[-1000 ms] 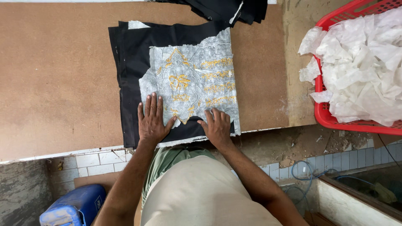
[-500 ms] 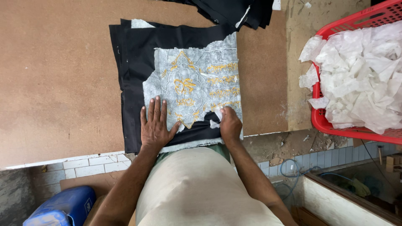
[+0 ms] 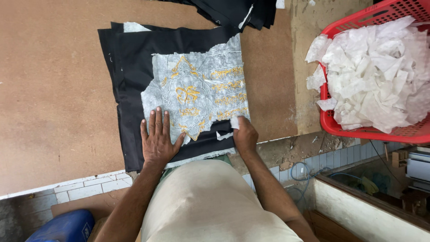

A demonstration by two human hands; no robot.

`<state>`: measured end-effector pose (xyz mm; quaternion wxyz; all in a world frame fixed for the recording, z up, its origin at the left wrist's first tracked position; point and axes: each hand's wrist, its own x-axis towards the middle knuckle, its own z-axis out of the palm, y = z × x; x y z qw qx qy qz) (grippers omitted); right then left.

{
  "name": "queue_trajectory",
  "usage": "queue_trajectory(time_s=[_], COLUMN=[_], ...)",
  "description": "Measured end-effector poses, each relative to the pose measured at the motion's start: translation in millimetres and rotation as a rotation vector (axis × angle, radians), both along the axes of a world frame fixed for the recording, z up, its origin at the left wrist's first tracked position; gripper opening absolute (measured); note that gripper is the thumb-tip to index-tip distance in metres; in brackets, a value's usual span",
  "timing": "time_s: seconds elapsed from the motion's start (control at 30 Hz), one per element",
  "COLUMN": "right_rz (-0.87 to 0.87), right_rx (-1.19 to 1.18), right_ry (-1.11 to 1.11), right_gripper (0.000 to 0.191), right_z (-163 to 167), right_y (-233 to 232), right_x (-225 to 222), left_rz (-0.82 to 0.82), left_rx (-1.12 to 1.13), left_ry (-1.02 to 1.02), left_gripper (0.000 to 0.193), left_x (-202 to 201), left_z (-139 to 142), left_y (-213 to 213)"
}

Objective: The person removes white protective film from black embroidered cloths laid on a work table. They peel the film by hand, smooth the cloth, and place the removed film into a nearby red basket. The person repeats this process on multiple cloths, flipping them over to access both sides.

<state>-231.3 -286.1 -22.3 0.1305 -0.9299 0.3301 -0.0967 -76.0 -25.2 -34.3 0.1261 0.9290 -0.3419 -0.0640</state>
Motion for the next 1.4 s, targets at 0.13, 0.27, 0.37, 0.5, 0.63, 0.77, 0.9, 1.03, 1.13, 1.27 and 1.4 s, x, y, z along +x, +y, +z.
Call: queue_trajectory(time_s=[0.13,0.27,0.37,0.5,0.63,0.77,0.9,1.03,1.13,1.27,1.4], right_rz=[-0.213,-0.256,-0.336,-0.444,-0.627,-0.197,0.291,0.483,0.486,0.435,0.141], right_rx=[-0.001,-0.006,-0.002,-0.002,0.146,-0.182,-0.077,-0.042,-0.059,-0.043,-0.1], right_ry=[0.047,0.027,-0.014,-0.027,0.004,-0.165,-0.116,-0.124,-0.129,-0.133,-0.184], right_gripper=[0.023,0.025,0.026,0.027,0.038,0.075,0.073,0.044,0.022,0.016,0.007], right_z=[-1,2,-3,-9,7,34,40,31,20,0,-3], right_y=[-53,-72,-64,-61,-71,-50,9,45,47,38,10], right_x=[-31,-46,-49,-49,-50,-49,-32,-9,-5,-14,-25], left_rz=[-0.002,-0.009,-0.011,-0.018,-0.017,-0.088,-0.364,-0.537,-0.564,-0.578,-0.586], left_rx=[0.022,0.019,0.017,0.031,0.043,0.128,-0.001,-0.069,-0.004,0.082,0.104], left_ry=[0.026,0.022,0.04,0.059,0.073,0.039,0.069,0.007,-0.002,-0.042,-0.041], left_gripper=[0.091,0.093,0.093,0.093,0.093,0.093,0.088,0.087,0.085,0.087,0.088], left_x=[0,1,0,-1,0,-2,-13,-26,-26,-25,-23], left_z=[0,0,-3,-7,-5,0,0,0,2,5,6], left_y=[-1,-2,-3,-2,-4,-12,-39,-58,-60,-59,-61])
